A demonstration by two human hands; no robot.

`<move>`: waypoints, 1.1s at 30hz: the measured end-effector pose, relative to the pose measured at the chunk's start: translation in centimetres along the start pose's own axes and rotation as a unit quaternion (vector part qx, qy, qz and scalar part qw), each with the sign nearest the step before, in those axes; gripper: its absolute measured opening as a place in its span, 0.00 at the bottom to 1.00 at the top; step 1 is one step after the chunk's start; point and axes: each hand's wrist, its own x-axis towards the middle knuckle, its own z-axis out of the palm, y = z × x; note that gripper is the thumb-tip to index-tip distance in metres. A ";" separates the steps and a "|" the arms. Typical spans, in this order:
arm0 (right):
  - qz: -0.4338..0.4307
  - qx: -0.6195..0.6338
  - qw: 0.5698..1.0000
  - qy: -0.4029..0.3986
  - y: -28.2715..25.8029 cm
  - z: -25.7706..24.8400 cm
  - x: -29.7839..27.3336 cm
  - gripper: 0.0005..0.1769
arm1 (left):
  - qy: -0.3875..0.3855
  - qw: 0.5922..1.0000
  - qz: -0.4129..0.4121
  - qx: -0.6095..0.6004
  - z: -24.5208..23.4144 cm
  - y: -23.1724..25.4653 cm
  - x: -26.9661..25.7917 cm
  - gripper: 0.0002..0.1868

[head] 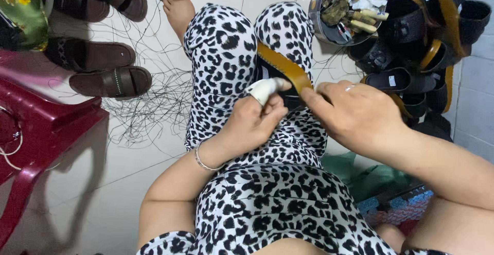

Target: The person stitches the sole of a black sandal by hand, using a needle and thread to secure the edge while sitting on the floor.

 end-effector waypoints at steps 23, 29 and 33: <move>0.179 0.757 0.626 0.055 -0.4 2.2 -1.4 0.19 | 0.243 0.960 0.124 -0.066 0.3 -4.2 2.5 0.08; 0.147 0.678 0.719 0.052 -1.9 1.8 -0.4 0.11 | 0.207 0.951 0.077 -0.215 -2.8 0.3 -1.3 0.15; 0.104 0.412 0.887 0.180 -4.5 2.9 2.2 0.09 | 0.133 0.939 0.131 -0.291 -0.4 1.7 -2.2 0.20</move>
